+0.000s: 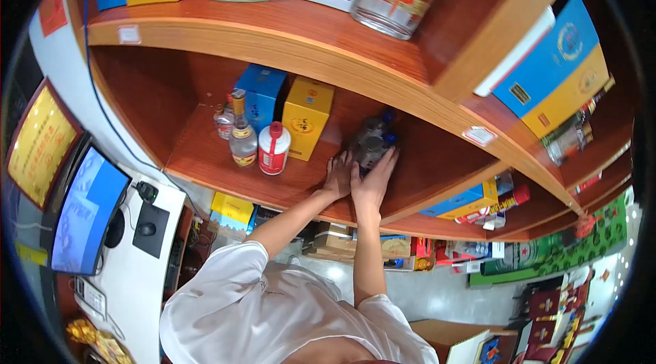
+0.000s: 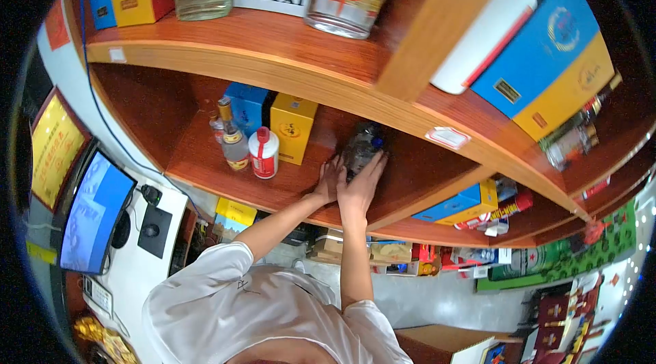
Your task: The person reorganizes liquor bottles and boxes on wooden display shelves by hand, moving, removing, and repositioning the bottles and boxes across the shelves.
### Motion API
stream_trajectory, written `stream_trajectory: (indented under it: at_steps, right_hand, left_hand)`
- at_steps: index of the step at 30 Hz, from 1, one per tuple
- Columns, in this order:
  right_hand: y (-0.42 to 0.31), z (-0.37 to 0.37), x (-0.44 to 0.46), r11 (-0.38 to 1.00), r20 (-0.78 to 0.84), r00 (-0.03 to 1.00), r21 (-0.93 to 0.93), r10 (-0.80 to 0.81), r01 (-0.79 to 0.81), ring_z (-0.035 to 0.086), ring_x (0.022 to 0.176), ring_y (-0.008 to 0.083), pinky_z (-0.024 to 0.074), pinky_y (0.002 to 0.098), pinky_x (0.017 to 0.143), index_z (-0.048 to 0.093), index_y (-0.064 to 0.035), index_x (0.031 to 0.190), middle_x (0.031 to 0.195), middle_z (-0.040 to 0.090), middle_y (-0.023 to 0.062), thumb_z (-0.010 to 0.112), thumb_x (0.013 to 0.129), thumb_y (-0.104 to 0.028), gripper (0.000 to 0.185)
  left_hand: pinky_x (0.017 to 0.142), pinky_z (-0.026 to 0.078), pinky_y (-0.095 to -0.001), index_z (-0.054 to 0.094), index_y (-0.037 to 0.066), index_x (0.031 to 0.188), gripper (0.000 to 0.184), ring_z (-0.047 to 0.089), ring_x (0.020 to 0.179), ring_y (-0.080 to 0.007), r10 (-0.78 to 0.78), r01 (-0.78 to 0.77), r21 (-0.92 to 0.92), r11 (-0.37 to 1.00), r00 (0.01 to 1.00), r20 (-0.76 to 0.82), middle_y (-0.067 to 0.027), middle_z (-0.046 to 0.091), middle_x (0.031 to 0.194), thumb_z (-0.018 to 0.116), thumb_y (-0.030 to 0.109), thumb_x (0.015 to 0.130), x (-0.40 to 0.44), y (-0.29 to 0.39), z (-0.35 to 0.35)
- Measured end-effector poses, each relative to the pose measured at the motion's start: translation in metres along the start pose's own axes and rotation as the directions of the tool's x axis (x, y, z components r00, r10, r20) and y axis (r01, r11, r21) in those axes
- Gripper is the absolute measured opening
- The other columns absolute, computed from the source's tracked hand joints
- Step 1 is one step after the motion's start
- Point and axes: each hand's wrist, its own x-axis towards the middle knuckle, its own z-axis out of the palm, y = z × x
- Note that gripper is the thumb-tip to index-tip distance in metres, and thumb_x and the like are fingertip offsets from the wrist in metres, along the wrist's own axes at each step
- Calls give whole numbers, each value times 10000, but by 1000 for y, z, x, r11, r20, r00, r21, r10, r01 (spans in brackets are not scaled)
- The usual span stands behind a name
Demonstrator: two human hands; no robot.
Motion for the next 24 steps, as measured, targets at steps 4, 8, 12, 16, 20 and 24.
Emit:
stream_trajectory:
  at_steps: [4, 8, 12, 16, 20, 24]
  right_hand:
    - [-22, -6, -19, 995, -30, 999, 99, -31, 34, 216, 1490, 501, 253, 476, 1223, 233, 78, 1542, 1604, 168, 350, 713, 874, -136, 851]
    - [-29, 6, -35, 972, 91, 986, 198, -142, 122, 427, 1381, 454, 381, 474, 1143, 472, 23, 1440, 1494, 423, 282, 715, 879, -139, 632]
    - [-33, 45, -47, 934, 259, 954, 354, -150, 51, 602, 1198, 395, 484, 447, 1034, 586, 28, 1322, 1313, 604, 241, 768, 858, -193, 545]
    - [-47, 101, -53, 909, 391, 909, 417, -146, -33, 570, 1252, 393, 472, 442, 1045, 505, 49, 1388, 1350, 571, 260, 829, 817, -240, 717]
    - [-71, 144, -53, 849, 395, 907, 520, -147, -89, 563, 1266, 397, 466, 442, 1047, 414, 31, 1452, 1351, 575, 260, 878, 756, -250, 882]
    - [-75, 156, -54, 836, 423, 906, 506, -26, -212, 597, 1229, 392, 487, 442, 1019, 422, 27, 1437, 1324, 599, 251, 894, 734, -250, 890]
  left_hand:
    - [1198, 179, -598, 232, -48, 1553, 819, 205, 1482, -449, 50, -49, 39, 998, 998, -32, -289, 236, 1605, 547, 398, 943, -6, -8, 13]
    - [1091, 378, -529, 498, -1, 1418, 593, 462, 1325, -392, 104, -129, -254, 959, 989, -108, -256, 491, 1431, 642, 277, 914, -48, 12, -59]
    - [745, 574, -296, 709, -1, 1116, 235, 708, 851, -177, -145, 184, -675, 715, 983, 114, -94, 740, 961, 688, 84, 898, -121, -6, -175]
    - [764, 565, -284, 668, 9, 1169, 335, 678, 888, -153, -453, 184, -703, 687, 865, -216, -70, 714, 980, 767, 85, 858, -168, -77, -238]
    - [978, 531, -409, 500, -14, 1403, 725, 607, 1196, -285, -460, 269, -481, 834, 820, -339, -191, 593, 1329, 851, 172, 796, -163, -114, -267]
    - [1099, 459, -441, 333, -38, 1523, 976, 538, 1340, -340, -416, 231, -521, 822, 868, -272, -231, 527, 1452, 887, 184, 750, -138, -124, -256]
